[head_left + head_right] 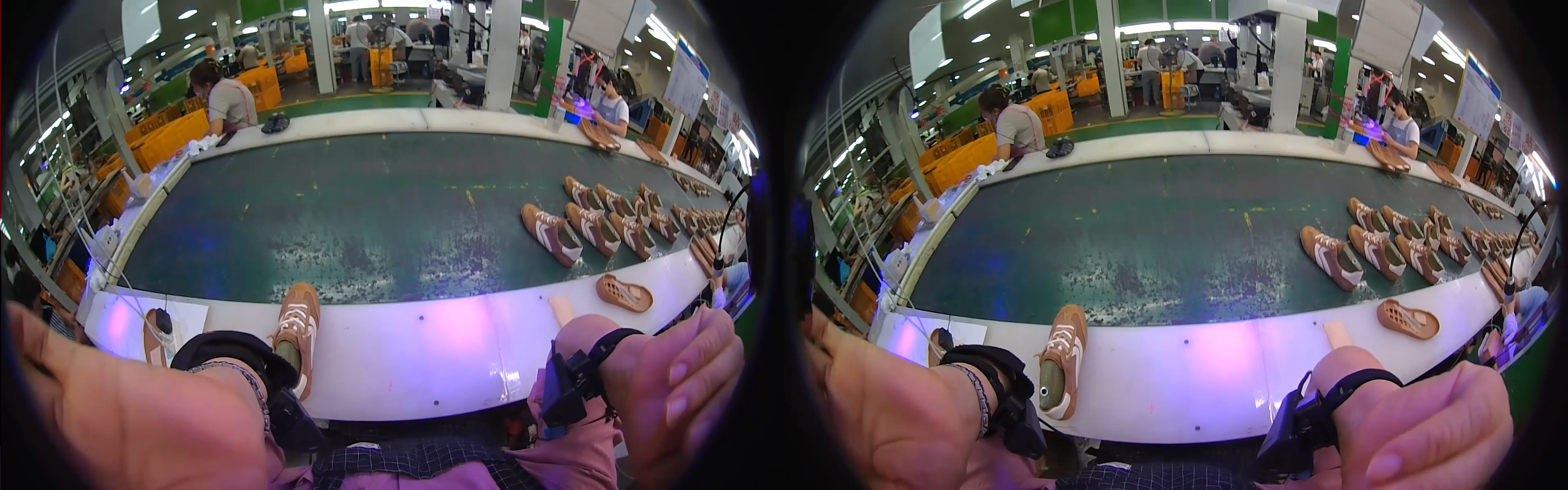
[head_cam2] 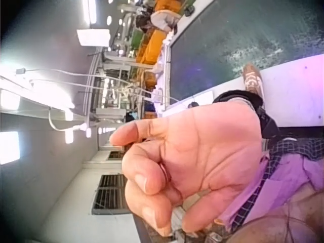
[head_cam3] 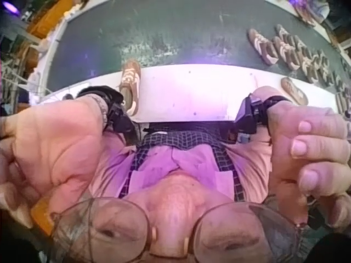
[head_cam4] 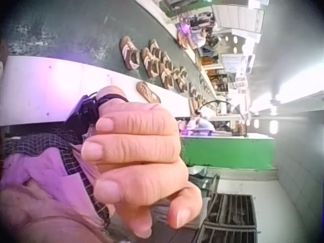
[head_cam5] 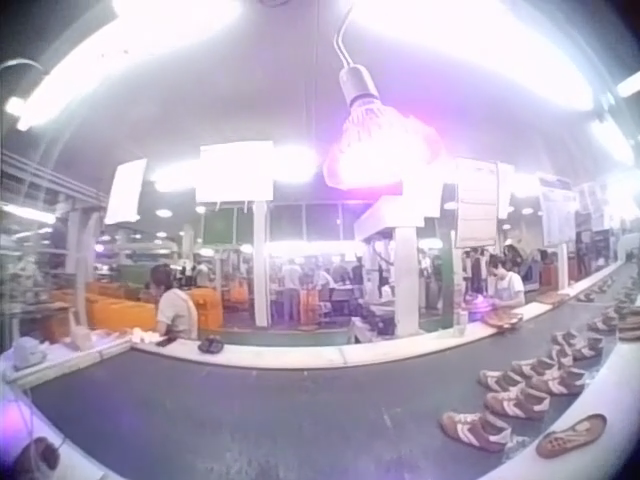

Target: The recorder picks up finished sneakers with shoe lasts from a conveyor belt, inspects them for quality, and places them back onto the belt.

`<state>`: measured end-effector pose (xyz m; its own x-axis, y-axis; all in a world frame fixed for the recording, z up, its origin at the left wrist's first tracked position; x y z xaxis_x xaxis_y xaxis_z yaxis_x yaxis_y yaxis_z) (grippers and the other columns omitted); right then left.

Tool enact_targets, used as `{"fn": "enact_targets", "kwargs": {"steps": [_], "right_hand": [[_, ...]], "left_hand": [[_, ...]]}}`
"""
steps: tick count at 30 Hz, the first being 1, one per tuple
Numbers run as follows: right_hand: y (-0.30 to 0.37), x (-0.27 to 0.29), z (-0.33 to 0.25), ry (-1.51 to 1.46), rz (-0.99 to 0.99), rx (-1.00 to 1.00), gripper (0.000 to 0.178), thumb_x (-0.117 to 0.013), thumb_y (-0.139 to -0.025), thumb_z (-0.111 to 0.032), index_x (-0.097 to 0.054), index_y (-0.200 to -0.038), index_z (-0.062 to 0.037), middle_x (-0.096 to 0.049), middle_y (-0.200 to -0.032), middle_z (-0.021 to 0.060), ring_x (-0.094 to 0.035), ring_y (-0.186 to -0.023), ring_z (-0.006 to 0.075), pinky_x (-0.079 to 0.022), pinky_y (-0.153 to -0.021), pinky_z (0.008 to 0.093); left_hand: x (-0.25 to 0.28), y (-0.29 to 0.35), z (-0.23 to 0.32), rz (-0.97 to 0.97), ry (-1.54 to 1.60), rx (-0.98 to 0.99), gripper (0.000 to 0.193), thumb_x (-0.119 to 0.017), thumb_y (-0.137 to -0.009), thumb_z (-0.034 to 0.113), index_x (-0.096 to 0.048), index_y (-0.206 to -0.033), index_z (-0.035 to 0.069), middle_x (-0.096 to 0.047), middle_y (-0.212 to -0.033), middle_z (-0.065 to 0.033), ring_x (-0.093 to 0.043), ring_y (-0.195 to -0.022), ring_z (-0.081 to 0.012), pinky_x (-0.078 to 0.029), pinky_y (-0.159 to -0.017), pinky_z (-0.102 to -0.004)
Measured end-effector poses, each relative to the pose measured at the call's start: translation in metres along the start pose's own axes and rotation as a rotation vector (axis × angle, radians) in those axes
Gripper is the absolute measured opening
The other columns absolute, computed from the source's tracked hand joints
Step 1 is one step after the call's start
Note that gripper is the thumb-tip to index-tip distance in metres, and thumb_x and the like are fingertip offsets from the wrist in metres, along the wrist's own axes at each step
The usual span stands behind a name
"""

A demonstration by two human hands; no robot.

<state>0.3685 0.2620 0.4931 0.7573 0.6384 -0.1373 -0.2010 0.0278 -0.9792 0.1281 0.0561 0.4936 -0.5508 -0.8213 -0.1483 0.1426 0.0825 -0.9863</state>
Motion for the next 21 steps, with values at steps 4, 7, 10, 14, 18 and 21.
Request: {"fn": "enact_targets", "kwargs": {"steps": [4,7,10,14,18,21], "right_hand": [[0.008,-0.004,0.011,-0.132,0.052,0.031,0.016,-0.057,-0.076,-0.015,-0.054,-0.089,-0.0048,-0.051,-0.068,0.0005,-0.047,-0.054,0.0108,-0.034,-0.056,0.0246],[0.024,0.0,0.019,-0.123,0.07,0.002,0.021,-0.056,-0.086,-0.018,-0.05,-0.098,-0.0027,-0.051,-0.069,0.0031,-0.047,-0.055,0.0125,-0.035,-0.056,0.026],[0.031,0.005,0.024,-0.165,0.021,-0.061,0.022,-0.053,-0.091,-0.02,-0.047,-0.102,-0.0018,-0.051,-0.069,0.0051,-0.047,-0.056,0.0138,-0.036,-0.056,0.027],[0.052,0.004,0.043,-0.279,-0.054,-0.196,0.024,-0.049,-0.093,-0.021,-0.046,-0.105,-0.0008,-0.053,-0.082,0.0078,-0.051,-0.067,0.0153,-0.042,-0.062,0.0281],[0.051,0.013,0.044,-0.083,-0.088,-0.224,0.023,-0.053,-0.092,-0.024,-0.044,-0.099,-0.0033,-0.053,-0.07,0.0058,-0.051,-0.056,0.015,-0.043,-0.052,0.0243],[0.057,0.011,0.059,-0.004,-0.061,-0.254,0.026,-0.053,-0.092,-0.026,-0.044,-0.093,-0.0018,-0.054,-0.059,0.008,-0.05,-0.047,0.0142,-0.043,-0.044,0.0228]], "left_hand": [[0.001,-0.012,0.007,0.053,0.018,-0.053,0.039,-0.053,-0.088,0.032,-0.055,-0.111,0.001,-0.045,-0.097,-0.0076,-0.039,-0.101,-0.0233,-0.018,-0.108,-0.0518],[-0.014,-0.016,-0.005,0.003,0.592,0.077,0.049,-0.054,-0.087,0.032,-0.048,-0.113,-0.01,-0.036,-0.111,-0.0175,-0.036,-0.106,-0.0276,-0.032,-0.102,-0.0519],[-0.048,-0.021,-0.014,-0.061,1.02,0.527,0.054,-0.056,-0.086,0.031,-0.045,-0.119,-0.01,-0.023,-0.131,-0.0202,-0.031,-0.118,-0.0296,-0.044,-0.091,-0.0511],[-0.062,-0.021,-0.016,-0.088,1.163,0.739,0.064,-0.062,-0.082,0.033,-0.041,-0.126,-0.008,-0.024,-0.138,-0.0216,-0.03,-0.127,-0.0312,-0.047,-0.089,-0.049],[-0.065,-0.071,-0.05,-0.119,1.205,0.678,0.063,-0.061,-0.082,0.033,-0.041,-0.126,-0.007,-0.025,-0.138,-0.0211,-0.031,-0.127,-0.0311,-0.046,-0.089,-0.0488],[-0.074,-0.066,-0.053,-0.121,1.199,0.641,0.063,-0.061,-0.082,0.033,-0.041,-0.126,-0.007,-0.026,-0.137,-0.0207,-0.031,-0.127,-0.031,-0.046,-0.089,-0.0487]]}}
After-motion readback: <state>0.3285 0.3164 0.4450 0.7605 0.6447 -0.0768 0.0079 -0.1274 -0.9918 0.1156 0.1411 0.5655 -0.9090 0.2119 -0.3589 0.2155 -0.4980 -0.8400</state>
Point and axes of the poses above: each hand's wrist, its own y-axis away from the middle knuckle, its own x-axis out of the back of the hand, z = x × y, the point moved 9 cm from there along -y, towards the middle knuckle
